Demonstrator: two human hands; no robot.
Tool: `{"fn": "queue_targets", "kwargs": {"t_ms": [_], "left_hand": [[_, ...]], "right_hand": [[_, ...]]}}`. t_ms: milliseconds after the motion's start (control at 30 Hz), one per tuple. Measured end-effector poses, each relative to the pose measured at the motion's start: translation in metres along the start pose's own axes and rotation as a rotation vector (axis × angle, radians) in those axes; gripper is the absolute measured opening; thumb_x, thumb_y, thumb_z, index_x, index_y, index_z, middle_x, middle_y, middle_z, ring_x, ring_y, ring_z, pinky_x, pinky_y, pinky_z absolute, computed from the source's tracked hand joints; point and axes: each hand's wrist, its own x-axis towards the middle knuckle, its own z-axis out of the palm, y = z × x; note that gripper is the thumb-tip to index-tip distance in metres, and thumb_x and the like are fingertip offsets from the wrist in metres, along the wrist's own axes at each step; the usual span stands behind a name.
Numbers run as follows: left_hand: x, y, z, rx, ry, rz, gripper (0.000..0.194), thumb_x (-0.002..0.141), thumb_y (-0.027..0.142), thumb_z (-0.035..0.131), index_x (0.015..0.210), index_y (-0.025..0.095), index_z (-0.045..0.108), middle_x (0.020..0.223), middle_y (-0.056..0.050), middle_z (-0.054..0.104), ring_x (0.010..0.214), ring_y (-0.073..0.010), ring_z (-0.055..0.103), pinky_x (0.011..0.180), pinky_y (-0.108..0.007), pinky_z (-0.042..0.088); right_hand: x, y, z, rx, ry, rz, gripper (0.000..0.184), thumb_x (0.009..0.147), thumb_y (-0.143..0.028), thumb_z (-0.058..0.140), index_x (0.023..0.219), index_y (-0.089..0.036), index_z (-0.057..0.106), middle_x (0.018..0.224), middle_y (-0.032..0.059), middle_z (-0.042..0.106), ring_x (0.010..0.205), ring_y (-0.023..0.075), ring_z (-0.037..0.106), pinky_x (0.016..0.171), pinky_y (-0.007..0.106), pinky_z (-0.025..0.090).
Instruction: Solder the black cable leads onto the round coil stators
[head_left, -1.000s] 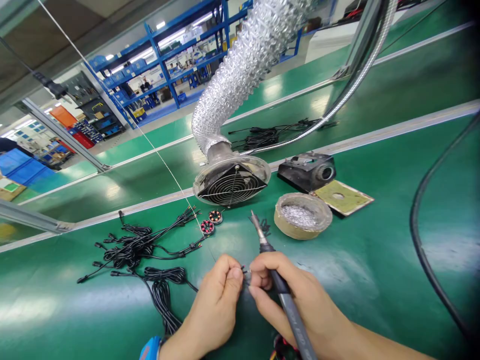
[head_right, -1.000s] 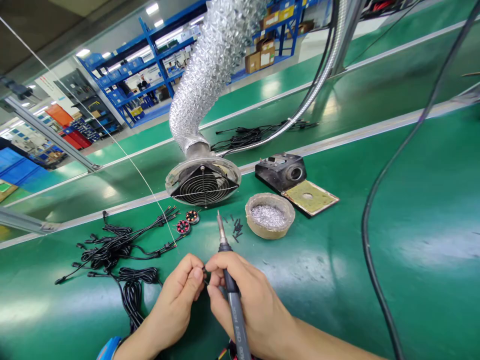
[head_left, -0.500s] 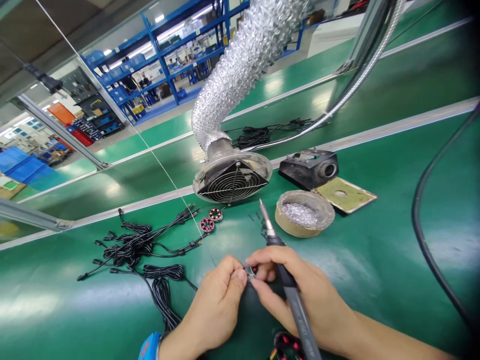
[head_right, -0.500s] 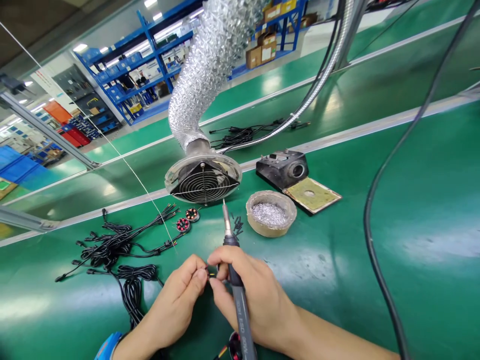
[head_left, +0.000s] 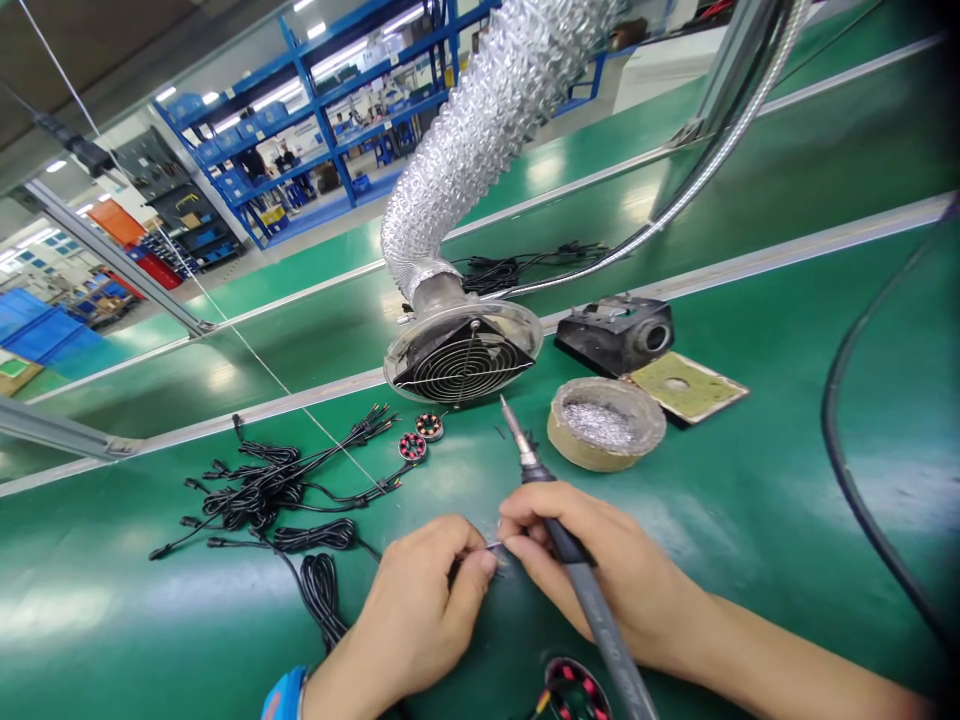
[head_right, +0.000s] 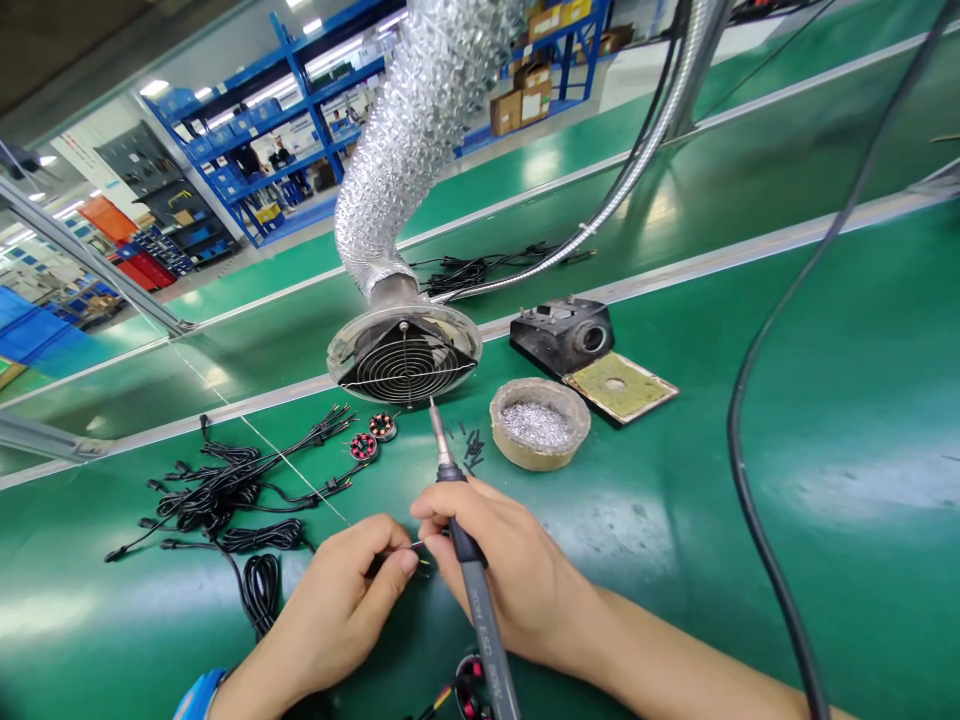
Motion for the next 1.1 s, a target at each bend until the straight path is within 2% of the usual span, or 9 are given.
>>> {"fn": "queue_targets", "kwargs": {"t_ms": [200, 400, 500, 633, 767, 833, 900, 1000, 1100], "left_hand": [[0.001, -0.004, -0.002, -0.129, -0.009, -0.013, 0.021, 0.096, 0.029, 0.048, 0.077, 0.020, 0.052, 0.073, 0.003, 0.054, 0.069, -0.0139, 0.046, 0.065, -0.025, 0.031], [0.009, -0.014, 0.002, -0.454, -0.060, -0.099, 0.025, 0.091, 0.036, 0.053, 0.077, 0.017, 0.056, 0.066, 0.005, 0.046, 0.063, -0.0112, 0.040, 0.060, -0.024, 0.030], [0.017, -0.018, 0.005, -0.568, -0.029, -0.146, 0.026, 0.085, 0.038, 0.058, 0.073, 0.016, 0.054, 0.062, 0.005, 0.044, 0.061, -0.0106, 0.039, 0.059, -0.023, 0.030], [0.024, -0.018, 0.007, -0.574, 0.044, -0.213, 0.022, 0.079, 0.037, 0.059, 0.070, 0.017, 0.053, 0.060, 0.005, 0.044, 0.058, -0.0106, 0.037, 0.058, -0.023, 0.029], [0.027, -0.018, 0.006, -0.554, 0.077, -0.255, 0.020, 0.076, 0.036, 0.057, 0.069, 0.017, 0.054, 0.061, 0.005, 0.045, 0.059, -0.0111, 0.037, 0.058, -0.023, 0.030], [0.028, -0.017, 0.005, -0.539, 0.071, -0.267, 0.020, 0.075, 0.037, 0.056, 0.069, 0.017, 0.054, 0.061, 0.004, 0.046, 0.059, -0.0114, 0.038, 0.057, -0.023, 0.030], [0.029, -0.017, 0.004, -0.519, 0.059, -0.274, 0.020, 0.074, 0.037, 0.055, 0.069, 0.017, 0.055, 0.061, 0.004, 0.046, 0.058, -0.0115, 0.038, 0.056, -0.023, 0.029], [0.030, -0.017, 0.003, -0.500, 0.048, -0.274, 0.022, 0.076, 0.038, 0.054, 0.070, 0.017, 0.055, 0.061, 0.004, 0.045, 0.058, -0.0112, 0.037, 0.056, -0.023, 0.028], [0.030, -0.018, 0.003, -0.492, 0.036, -0.266, 0.022, 0.078, 0.038, 0.054, 0.071, 0.017, 0.055, 0.061, 0.005, 0.043, 0.057, -0.0107, 0.036, 0.056, -0.023, 0.026]], "right_hand": [[-0.001, 0.003, 0.003, -0.011, -0.060, -0.040, 0.024, 0.090, -0.007, 0.048, 0.107, -0.023, 0.050, 0.081, -0.0005, 0.062, 0.070, 0.0138, 0.059, 0.063, 0.024, 0.051], [-0.002, 0.003, 0.009, -0.024, -0.045, -0.075, 0.024, 0.092, -0.005, 0.041, 0.105, -0.023, 0.049, 0.080, 0.0001, 0.062, 0.067, 0.0144, 0.056, 0.059, 0.024, 0.050], [-0.003, 0.006, 0.009, -0.044, -0.031, -0.077, 0.023, 0.092, -0.005, 0.043, 0.105, -0.023, 0.051, 0.084, 0.0015, 0.065, 0.068, 0.0151, 0.056, 0.060, 0.026, 0.051], [-0.006, 0.007, -0.001, -0.034, 0.010, -0.010, 0.028, 0.095, -0.008, 0.047, 0.118, -0.023, 0.054, 0.090, 0.0019, 0.069, 0.074, 0.0149, 0.064, 0.068, 0.027, 0.054], [-0.011, 0.002, -0.019, -0.056, 0.052, 0.057, 0.040, 0.097, -0.017, 0.051, 0.135, -0.027, 0.050, 0.072, -0.0022, 0.065, 0.055, 0.0133, 0.060, 0.056, 0.025, 0.052], [-0.013, 0.000, -0.026, -0.074, 0.050, 0.107, 0.034, 0.097, -0.025, 0.053, 0.130, -0.029, 0.057, 0.067, -0.0012, 0.061, 0.051, 0.0147, 0.057, 0.050, 0.026, 0.049], [-0.014, -0.001, -0.029, -0.065, 0.044, 0.145, 0.026, 0.096, -0.026, 0.053, 0.120, -0.031, 0.063, 0.068, 0.0001, 0.061, 0.056, 0.0166, 0.059, 0.050, 0.027, 0.048], [-0.013, -0.001, -0.028, -0.034, 0.049, 0.183, 0.017, 0.093, -0.020, 0.053, 0.105, -0.029, 0.062, 0.067, -0.0022, 0.060, 0.055, 0.0151, 0.057, 0.050, 0.025, 0.046], [-0.010, -0.001, -0.026, -0.013, 0.044, 0.220, 0.010, 0.091, -0.019, 0.053, 0.093, -0.026, 0.059, 0.061, -0.0050, 0.054, 0.047, 0.0125, 0.050, 0.046, 0.024, 0.040]]}}
